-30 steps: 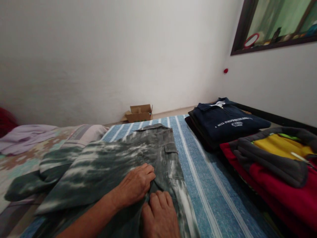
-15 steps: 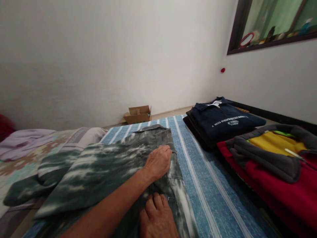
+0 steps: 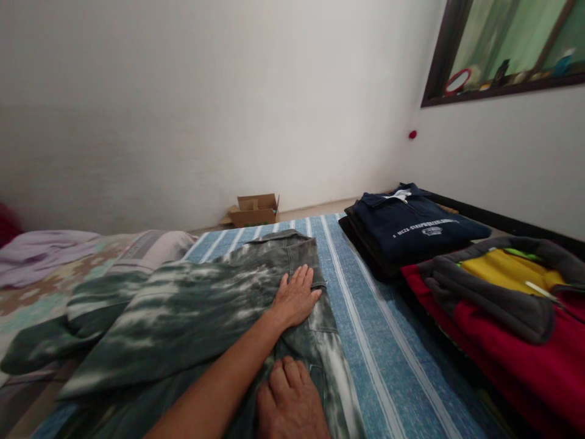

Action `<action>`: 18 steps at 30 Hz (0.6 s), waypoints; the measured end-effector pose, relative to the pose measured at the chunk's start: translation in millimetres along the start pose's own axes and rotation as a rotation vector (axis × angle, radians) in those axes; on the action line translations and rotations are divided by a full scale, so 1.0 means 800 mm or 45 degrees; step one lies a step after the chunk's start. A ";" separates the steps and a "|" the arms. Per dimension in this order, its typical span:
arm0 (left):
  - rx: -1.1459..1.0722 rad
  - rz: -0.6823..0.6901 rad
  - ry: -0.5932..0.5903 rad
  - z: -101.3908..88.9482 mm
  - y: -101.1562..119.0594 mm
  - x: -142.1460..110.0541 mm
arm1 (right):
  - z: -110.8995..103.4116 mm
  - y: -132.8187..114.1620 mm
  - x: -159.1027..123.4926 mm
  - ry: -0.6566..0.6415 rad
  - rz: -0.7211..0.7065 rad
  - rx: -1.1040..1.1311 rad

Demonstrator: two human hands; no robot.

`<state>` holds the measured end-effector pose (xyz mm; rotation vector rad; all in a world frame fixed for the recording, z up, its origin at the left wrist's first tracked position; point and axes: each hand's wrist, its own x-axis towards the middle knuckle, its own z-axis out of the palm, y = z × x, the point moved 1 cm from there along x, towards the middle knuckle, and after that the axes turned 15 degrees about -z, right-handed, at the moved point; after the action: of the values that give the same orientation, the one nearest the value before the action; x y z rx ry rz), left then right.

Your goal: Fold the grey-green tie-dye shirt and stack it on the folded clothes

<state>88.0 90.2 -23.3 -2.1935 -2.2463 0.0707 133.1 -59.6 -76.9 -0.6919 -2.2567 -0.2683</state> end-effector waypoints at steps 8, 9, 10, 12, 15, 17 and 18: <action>-0.109 0.004 -0.005 0.009 0.000 0.001 | -0.051 0.034 0.005 0.272 0.067 0.255; -0.117 -0.003 -0.014 0.011 -0.001 0.001 | -0.061 0.047 0.013 0.241 0.094 0.288; -0.122 -0.005 -0.021 0.013 -0.002 0.002 | -0.068 0.061 0.023 0.205 0.136 0.305; -0.134 0.008 -0.025 0.014 -0.005 0.000 | -0.073 0.093 0.047 0.127 0.273 0.336; -0.179 0.075 -0.018 0.012 -0.011 -0.007 | -0.055 0.140 0.080 0.086 0.411 0.377; -0.194 0.091 -0.055 0.011 -0.014 -0.010 | -0.032 0.162 0.091 0.058 0.425 0.400; -0.192 0.093 -0.074 0.011 -0.015 -0.011 | -0.020 0.170 0.092 0.035 0.424 0.404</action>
<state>75.7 80.9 -31.7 -2.3788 -2.2711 -0.0366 175.8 76.7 -15.1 -0.8670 -2.0524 0.2353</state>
